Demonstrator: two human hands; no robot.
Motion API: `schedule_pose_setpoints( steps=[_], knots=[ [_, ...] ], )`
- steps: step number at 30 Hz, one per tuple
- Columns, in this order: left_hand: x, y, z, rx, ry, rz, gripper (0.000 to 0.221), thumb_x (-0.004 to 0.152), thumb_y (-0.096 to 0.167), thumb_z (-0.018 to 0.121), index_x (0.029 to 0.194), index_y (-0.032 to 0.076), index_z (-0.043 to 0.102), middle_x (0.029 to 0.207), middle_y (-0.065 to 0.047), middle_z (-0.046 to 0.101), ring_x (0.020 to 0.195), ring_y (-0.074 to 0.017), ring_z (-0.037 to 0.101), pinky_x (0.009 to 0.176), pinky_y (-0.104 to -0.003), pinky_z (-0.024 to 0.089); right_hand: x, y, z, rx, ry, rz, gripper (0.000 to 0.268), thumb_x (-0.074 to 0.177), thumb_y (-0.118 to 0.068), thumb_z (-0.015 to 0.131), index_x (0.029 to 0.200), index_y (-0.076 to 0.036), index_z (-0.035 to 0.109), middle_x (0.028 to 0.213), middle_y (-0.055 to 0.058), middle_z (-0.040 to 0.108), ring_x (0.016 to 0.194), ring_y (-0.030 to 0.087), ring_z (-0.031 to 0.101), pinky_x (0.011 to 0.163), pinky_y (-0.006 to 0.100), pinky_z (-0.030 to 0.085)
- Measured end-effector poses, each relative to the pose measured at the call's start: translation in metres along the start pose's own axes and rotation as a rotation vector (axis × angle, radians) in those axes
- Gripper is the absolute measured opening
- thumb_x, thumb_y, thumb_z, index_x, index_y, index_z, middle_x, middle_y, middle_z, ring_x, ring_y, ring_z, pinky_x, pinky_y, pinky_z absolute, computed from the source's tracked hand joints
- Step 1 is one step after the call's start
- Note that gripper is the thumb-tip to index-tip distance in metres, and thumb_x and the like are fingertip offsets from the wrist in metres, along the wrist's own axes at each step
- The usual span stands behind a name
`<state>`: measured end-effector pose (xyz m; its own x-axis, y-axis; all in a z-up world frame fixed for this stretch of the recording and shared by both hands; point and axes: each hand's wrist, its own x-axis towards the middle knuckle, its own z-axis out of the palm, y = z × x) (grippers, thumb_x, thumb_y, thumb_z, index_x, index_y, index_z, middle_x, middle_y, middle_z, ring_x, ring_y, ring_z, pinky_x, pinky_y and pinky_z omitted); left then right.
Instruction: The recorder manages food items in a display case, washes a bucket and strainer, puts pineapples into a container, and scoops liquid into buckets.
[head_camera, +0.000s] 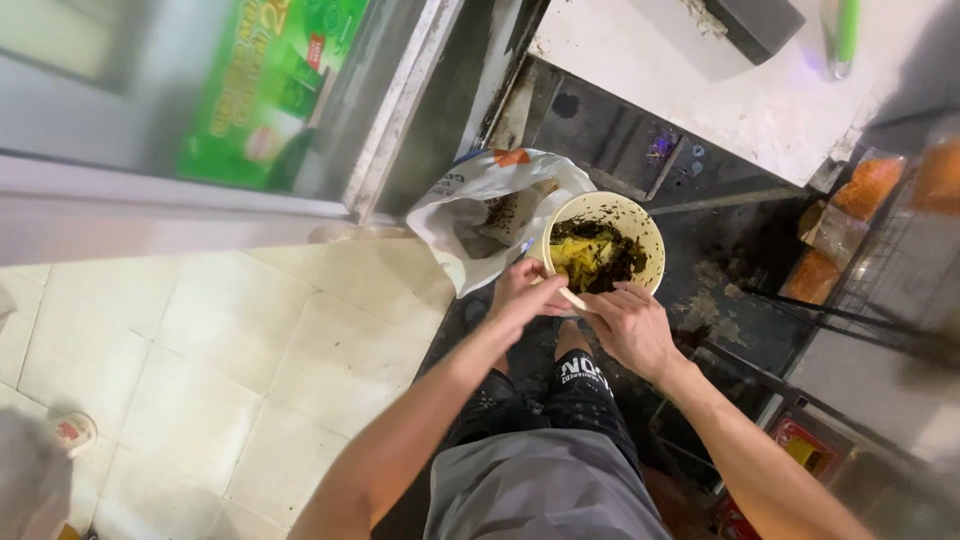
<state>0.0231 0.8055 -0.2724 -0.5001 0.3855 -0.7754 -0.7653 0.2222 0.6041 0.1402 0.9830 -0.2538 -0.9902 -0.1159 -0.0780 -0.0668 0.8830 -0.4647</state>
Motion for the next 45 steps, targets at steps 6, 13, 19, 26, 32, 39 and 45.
schedule_pose_setpoints(
  steps=[6, 13, 19, 26, 32, 39, 45],
  knots=[
    [0.069, 0.045, -0.1, 1.147, 0.429, 0.548, 0.033, 0.086, 0.037, 0.075, 0.107, 0.011, 0.07, 0.119, -0.011, 0.067, 0.102, -0.0306, 0.068, 0.07, -0.048, 0.06, 0.036, 0.001, -0.038, 0.131, 0.082, 0.004, 0.019, 0.093, -0.022, 0.072, 0.103, -0.006, 0.075, 0.088, 0.009, 0.074, 0.083, 0.023, 0.069, 0.088, 0.041, 0.054],
    [0.213, 0.025, -0.185, 1.728, 0.51, 0.697, 0.014, 0.081, 0.015, 0.071, 0.092, 0.021, 0.077, 0.114, -0.001, 0.072, 0.117, -0.0279, 0.066, 0.096, -0.045, 0.053, 0.096, -0.003, -0.017, 0.298, 0.042, -0.194, 0.02, 0.093, -0.019, 0.069, 0.107, -0.006, 0.077, 0.085, 0.009, 0.074, 0.079, 0.021, 0.069, 0.086, 0.044, 0.053],
    [0.191, 0.095, -0.172, 1.42, 0.604, 0.747, 0.013, 0.086, 0.027, 0.071, 0.081, 0.019, 0.08, 0.085, -0.014, 0.074, 0.082, -0.0361, 0.071, 0.08, -0.05, 0.056, 0.16, -0.002, 0.016, 0.7, -0.066, 0.032, 0.027, 0.097, -0.027, 0.066, 0.111, -0.005, 0.073, 0.092, 0.009, 0.075, 0.074, 0.019, 0.073, 0.066, 0.036, 0.06],
    [0.159, 0.076, -0.166, 1.409, 0.597, 0.747, 0.013, 0.094, 0.016, 0.066, 0.096, 0.014, 0.078, 0.101, -0.014, 0.074, 0.094, -0.0353, 0.07, 0.088, -0.051, 0.055, 0.2, 0.06, 0.066, 0.957, -0.016, 0.423, 0.036, 0.099, -0.034, 0.063, 0.124, -0.008, 0.068, 0.087, 0.009, 0.071, 0.064, 0.017, 0.065, 0.053, 0.032, 0.058],
    [0.148, 0.02, -0.156, 1.651, 0.675, 0.809, 0.058, 0.081, 0.006, 0.067, 0.138, 0.009, 0.06, 0.126, -0.021, 0.061, 0.113, -0.0362, 0.061, 0.094, -0.05, 0.053, 0.21, 0.073, 0.075, 1.01, 0.274, 0.395, 0.031, 0.104, -0.03, 0.068, 0.117, -0.002, 0.071, 0.083, 0.006, 0.07, 0.067, 0.011, 0.063, 0.056, 0.029, 0.052],
    [0.085, -0.059, -0.099, 1.298, 0.317, 0.345, 0.029, 0.106, 0.023, 0.06, 0.125, 0.001, 0.054, 0.113, -0.018, 0.069, 0.089, -0.0293, 0.073, 0.081, -0.043, 0.063, 0.216, 0.066, 0.048, 0.915, 0.272, 0.4, 0.03, 0.103, -0.026, 0.069, 0.116, 0.001, 0.071, 0.082, 0.006, 0.071, 0.067, 0.009, 0.062, 0.056, 0.029, 0.049],
    [0.087, -0.069, -0.056, 1.346, 0.714, 0.909, 0.074, 0.073, 0.027, 0.077, 0.126, -0.017, 0.048, 0.117, -0.041, 0.068, 0.099, -0.0443, 0.07, 0.085, -0.049, 0.062, 0.216, 0.055, 0.028, 0.933, 0.218, 0.357, 0.03, 0.103, -0.022, 0.068, 0.118, 0.003, 0.068, 0.085, 0.008, 0.073, 0.072, 0.01, 0.065, 0.057, 0.029, 0.052]
  ],
)
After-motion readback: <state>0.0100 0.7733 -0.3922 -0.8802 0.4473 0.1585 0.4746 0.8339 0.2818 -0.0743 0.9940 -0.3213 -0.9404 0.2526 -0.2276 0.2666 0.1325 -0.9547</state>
